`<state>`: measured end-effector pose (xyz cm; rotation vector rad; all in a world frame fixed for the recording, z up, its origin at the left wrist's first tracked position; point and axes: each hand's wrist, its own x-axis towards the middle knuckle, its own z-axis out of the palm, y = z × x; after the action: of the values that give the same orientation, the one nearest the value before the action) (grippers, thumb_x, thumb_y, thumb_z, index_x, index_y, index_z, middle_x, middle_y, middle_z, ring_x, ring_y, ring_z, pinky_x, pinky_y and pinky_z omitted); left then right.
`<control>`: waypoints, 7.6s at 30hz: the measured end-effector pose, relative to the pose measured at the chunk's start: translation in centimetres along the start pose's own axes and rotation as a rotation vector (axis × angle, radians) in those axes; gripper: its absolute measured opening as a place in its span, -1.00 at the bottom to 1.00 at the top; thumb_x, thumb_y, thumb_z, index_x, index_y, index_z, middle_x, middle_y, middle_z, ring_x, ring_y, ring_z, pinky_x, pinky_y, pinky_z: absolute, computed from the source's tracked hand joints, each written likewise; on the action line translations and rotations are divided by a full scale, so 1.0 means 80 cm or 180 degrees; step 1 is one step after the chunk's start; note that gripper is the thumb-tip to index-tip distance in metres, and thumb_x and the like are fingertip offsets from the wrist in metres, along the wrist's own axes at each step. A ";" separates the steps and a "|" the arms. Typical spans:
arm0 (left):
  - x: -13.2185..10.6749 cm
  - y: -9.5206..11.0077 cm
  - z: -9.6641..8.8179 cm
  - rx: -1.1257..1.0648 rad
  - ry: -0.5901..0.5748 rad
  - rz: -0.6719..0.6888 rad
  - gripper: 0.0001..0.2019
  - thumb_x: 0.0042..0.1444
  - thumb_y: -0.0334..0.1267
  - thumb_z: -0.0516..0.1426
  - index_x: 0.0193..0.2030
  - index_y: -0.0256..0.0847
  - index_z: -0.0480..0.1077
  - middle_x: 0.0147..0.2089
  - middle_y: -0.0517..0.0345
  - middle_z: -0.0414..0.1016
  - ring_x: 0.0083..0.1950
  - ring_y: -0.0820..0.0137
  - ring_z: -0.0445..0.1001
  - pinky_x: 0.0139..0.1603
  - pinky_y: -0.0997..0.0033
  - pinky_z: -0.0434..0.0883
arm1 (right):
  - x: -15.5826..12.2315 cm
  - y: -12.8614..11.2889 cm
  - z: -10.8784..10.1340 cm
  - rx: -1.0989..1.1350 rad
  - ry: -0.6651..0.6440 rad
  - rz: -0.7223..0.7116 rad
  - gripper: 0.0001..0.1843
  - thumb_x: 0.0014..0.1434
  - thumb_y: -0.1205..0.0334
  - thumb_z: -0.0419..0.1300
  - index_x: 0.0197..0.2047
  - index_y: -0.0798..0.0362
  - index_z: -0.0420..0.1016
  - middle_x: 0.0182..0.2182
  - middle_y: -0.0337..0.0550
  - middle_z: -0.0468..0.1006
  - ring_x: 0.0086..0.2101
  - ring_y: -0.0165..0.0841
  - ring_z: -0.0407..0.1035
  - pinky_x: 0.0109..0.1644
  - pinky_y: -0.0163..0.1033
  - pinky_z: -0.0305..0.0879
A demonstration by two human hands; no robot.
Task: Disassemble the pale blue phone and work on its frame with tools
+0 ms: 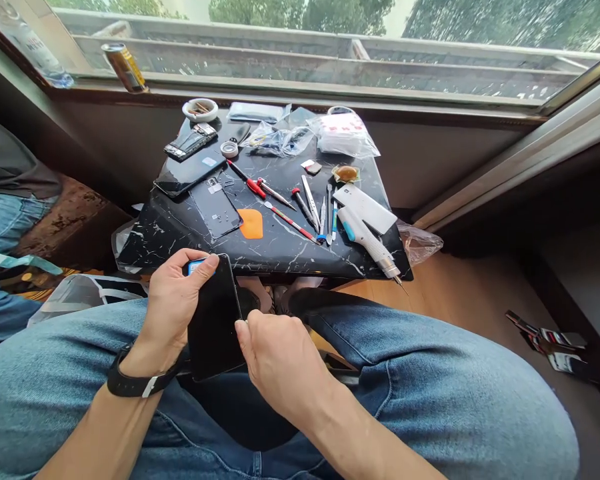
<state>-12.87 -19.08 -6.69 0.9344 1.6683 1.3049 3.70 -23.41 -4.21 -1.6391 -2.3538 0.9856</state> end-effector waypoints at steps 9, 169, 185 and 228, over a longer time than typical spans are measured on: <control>0.003 -0.013 0.002 -0.0436 0.0232 -0.0216 -0.69 -0.07 -0.07 0.38 -0.35 -0.23 0.45 -0.48 0.34 0.28 -0.47 0.54 0.16 -0.45 0.51 0.10 | -0.015 0.012 0.018 0.0833 0.0000 0.0167 -0.57 0.47 0.11 -0.13 -0.46 -0.03 0.18 -0.60 -0.23 0.51 -0.54 -0.36 0.45 -0.38 -0.30 0.22; -0.139 -0.014 -0.096 0.0146 -0.2416 -0.2149 -0.82 0.19 -0.14 0.25 -0.12 -0.13 0.53 -0.21 0.22 0.55 -0.20 0.39 0.44 -0.15 0.50 0.35 | -0.095 0.001 0.048 0.2633 -0.0013 0.0202 -0.62 0.49 0.11 -0.08 -0.35 0.04 0.31 -0.45 -0.30 0.33 -0.43 -0.44 0.19 -0.32 -0.28 0.12; -0.145 -0.016 -0.086 0.0923 -0.2382 -0.1982 -0.71 0.09 -0.08 0.24 -0.47 -0.21 0.31 -0.46 0.30 0.16 -0.38 0.46 0.10 -0.36 0.48 0.10 | -0.102 -0.016 0.059 0.0296 0.0584 -0.0547 -0.65 0.45 0.36 -0.13 -0.40 0.02 0.22 -0.52 -0.30 0.26 -0.60 -0.44 0.10 -0.52 -0.26 -0.02; -0.168 -0.028 -0.042 -0.0605 0.0100 -0.1882 -0.65 -0.10 -0.06 0.43 -0.40 -0.25 0.46 -0.47 0.29 0.47 -0.49 0.51 0.37 -0.51 0.57 0.38 | -0.129 -0.019 0.084 0.0033 0.0659 -0.0160 -0.55 0.50 0.23 -0.19 -0.46 -0.03 0.17 -0.63 -0.34 0.23 -0.68 -0.44 0.06 -0.56 -0.27 -0.07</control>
<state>-10.65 -32.91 -6.40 0.2699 1.6374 1.0434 3.83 -35.75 -5.90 -1.5855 -2.2380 0.7766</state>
